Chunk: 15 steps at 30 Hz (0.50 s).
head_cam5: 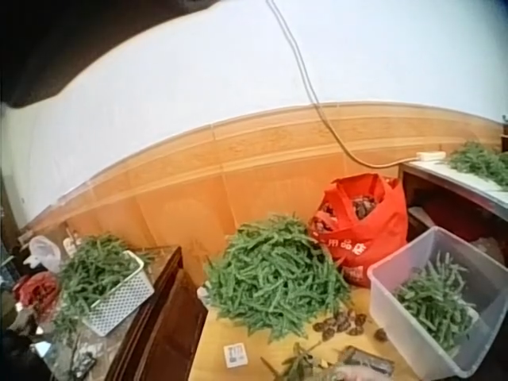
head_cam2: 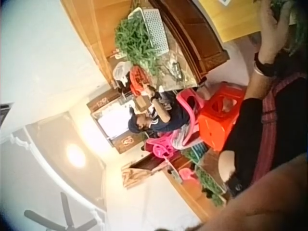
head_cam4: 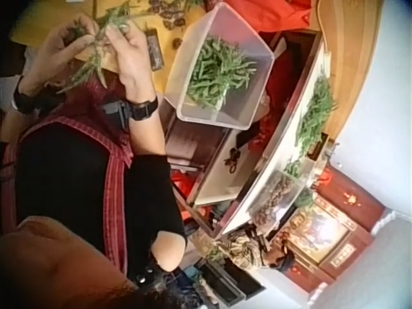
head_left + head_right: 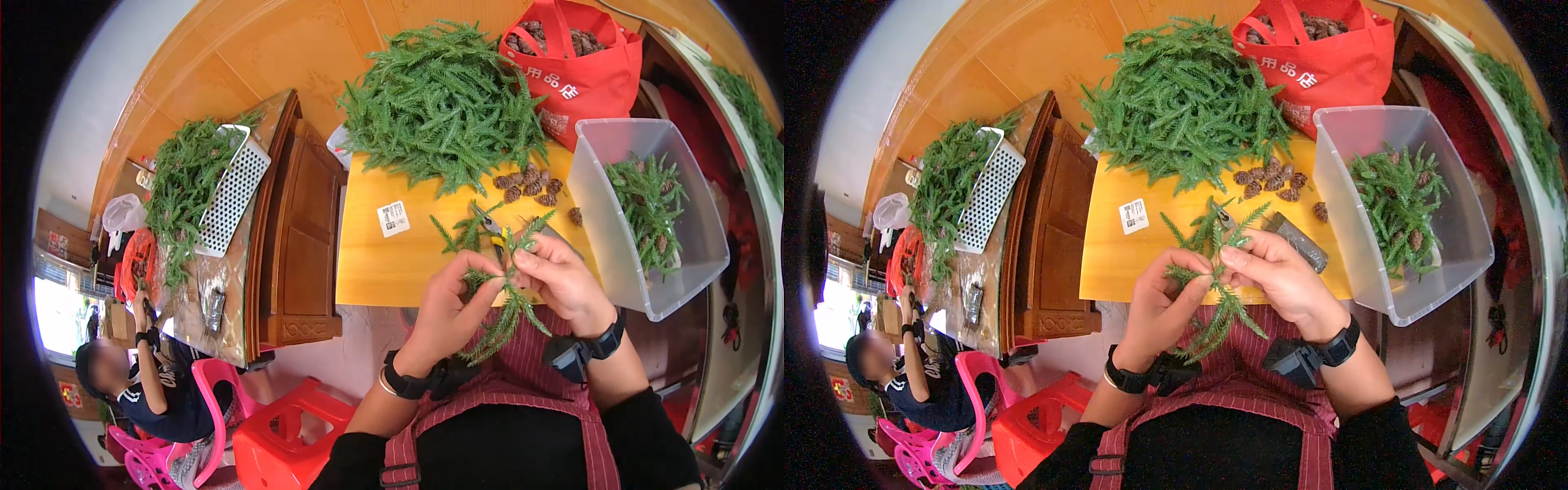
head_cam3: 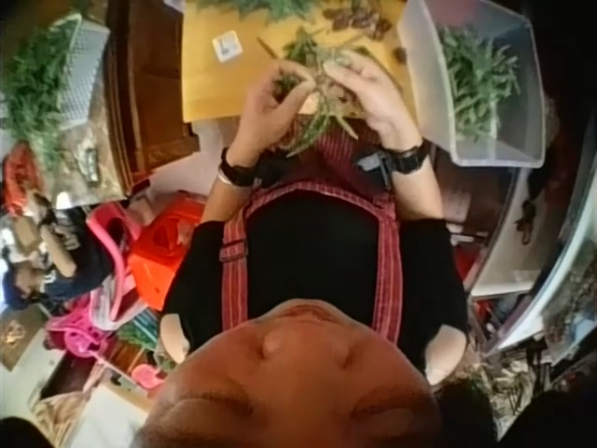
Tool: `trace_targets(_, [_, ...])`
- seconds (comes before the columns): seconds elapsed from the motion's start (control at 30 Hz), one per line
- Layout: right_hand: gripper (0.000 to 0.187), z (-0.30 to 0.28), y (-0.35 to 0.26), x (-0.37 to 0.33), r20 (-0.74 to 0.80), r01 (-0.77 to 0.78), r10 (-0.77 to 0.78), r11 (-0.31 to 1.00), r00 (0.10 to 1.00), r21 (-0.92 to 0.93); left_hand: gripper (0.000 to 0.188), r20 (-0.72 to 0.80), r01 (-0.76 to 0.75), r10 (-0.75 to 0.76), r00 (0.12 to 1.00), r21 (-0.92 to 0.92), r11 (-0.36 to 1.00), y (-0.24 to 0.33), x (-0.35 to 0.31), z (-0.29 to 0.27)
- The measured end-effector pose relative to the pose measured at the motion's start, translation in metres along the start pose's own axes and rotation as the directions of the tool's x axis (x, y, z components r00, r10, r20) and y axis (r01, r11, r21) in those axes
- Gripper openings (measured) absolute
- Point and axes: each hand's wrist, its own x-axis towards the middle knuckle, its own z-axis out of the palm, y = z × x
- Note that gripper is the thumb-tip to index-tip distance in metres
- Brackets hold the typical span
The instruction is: Trimming and sorting green plant stems into a plastic container using snips.
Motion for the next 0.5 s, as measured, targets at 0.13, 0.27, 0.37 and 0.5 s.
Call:
trace_targets(0.13, [0.015, 0.020, 0.001, -0.001, -0.106, -0.085, 0.085, 0.996, 0.991, 0.005, 0.010, -0.146, -0.090, 0.089, 0.985, 0.001, 0.996, -0.005, 0.003, -0.002])
trace_targets(0.27, [0.026, 0.024, 0.011, -0.003, -0.082, 0.094, -0.103, 0.990, 0.991, -0.106, 0.011, -0.172, -0.105, 0.076, 0.982, -0.167, 0.980, -0.001, 0.004, 0.002])
trace_targets(0.37, [0.028, 0.026, 0.005, -0.004, -0.067, 0.116, -0.124, 0.988, 0.990, -0.102, 0.011, -0.178, -0.099, 0.069, 0.982, -0.162, 0.982, -0.004, 0.005, 0.001])
trace_targets(0.5, [0.030, 0.025, 0.002, 0.000, -0.048, 0.125, -0.134, 0.979, 0.990, -0.164, 0.010, -0.181, -0.113, 0.083, 0.980, -0.165, 0.980, -0.005, 0.004, 0.000])
